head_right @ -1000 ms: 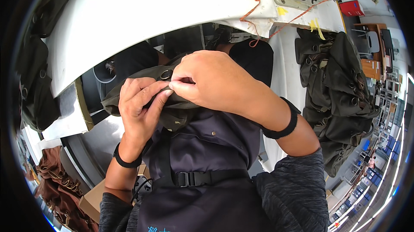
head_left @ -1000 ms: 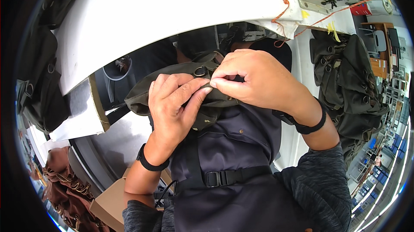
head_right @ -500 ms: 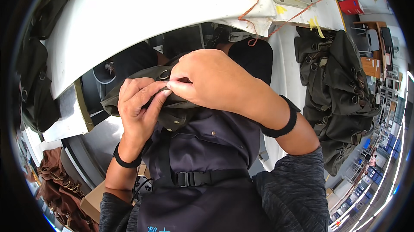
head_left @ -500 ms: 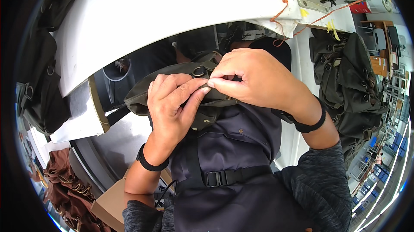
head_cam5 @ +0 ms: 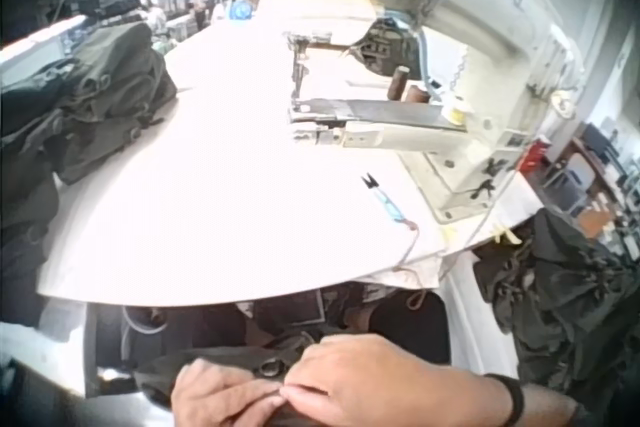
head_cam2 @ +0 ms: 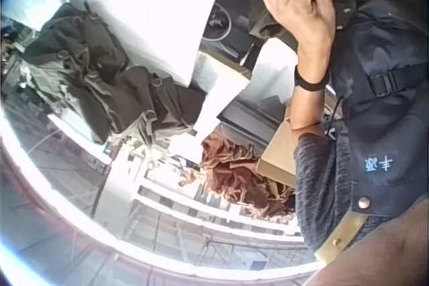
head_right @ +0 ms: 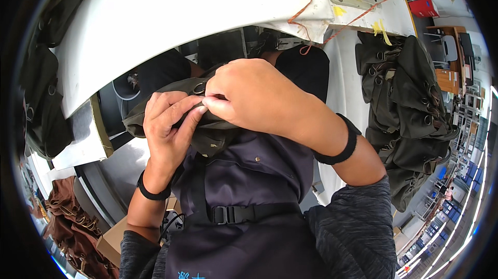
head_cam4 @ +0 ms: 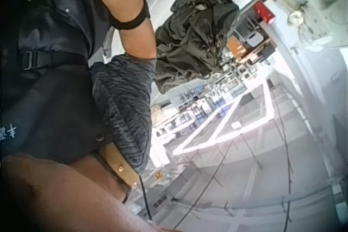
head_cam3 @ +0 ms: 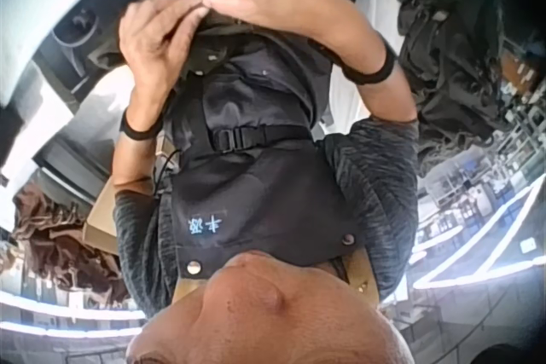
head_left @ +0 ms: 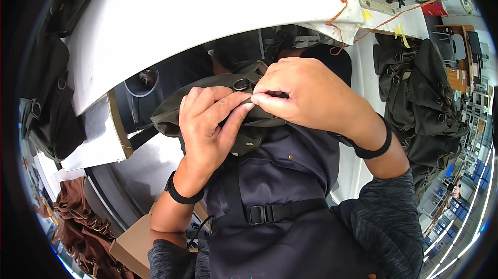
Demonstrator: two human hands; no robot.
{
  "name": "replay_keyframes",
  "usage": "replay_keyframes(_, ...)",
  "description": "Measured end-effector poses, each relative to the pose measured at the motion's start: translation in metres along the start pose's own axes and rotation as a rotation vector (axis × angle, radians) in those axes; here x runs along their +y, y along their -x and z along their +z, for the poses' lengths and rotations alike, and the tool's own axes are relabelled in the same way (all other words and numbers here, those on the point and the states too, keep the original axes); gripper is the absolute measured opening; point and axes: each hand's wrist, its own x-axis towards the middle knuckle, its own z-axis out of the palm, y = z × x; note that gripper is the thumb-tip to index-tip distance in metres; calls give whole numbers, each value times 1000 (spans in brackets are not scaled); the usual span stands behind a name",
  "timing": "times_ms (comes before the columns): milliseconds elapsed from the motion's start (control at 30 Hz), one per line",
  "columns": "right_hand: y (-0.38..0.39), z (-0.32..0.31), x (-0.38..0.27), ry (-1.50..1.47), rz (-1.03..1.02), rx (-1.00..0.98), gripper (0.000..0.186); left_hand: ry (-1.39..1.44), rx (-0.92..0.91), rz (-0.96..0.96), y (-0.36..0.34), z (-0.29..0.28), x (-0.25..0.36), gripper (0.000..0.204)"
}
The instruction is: The person sews a zipper onto a green canvas bag using an industrial sewing machine. They align the zipper, guide the bag under the needle, and stitch along the edge. The person also uses a seam ripper to remove threads and adjusts the bag's position multiple times.
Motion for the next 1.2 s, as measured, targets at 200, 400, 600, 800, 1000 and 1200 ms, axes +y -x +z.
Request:
replay_keyframes(200,-5,11,-6,42,-60,170,23,47,42,-78,1,-3,0,23)
replay_keyframes(400,9,34,-3,-74,-117,333,52,141,80,-234,-2,-20,3,25)
replay_keyframes(600,5,65,-8,-21,-150,481,47,137,40,-253,0,-34,11,24)
replay_keyframes(800,0,79,-12,-151,-105,535,33,174,30,-318,2,-33,9,18)
replay_keyframes(1000,1,85,-6,-182,-121,566,28,229,18,-343,5,-29,6,16)
replay_keyframes(1200,0,86,-14,-196,-91,637,27,181,40,-309,5,-27,8,14)
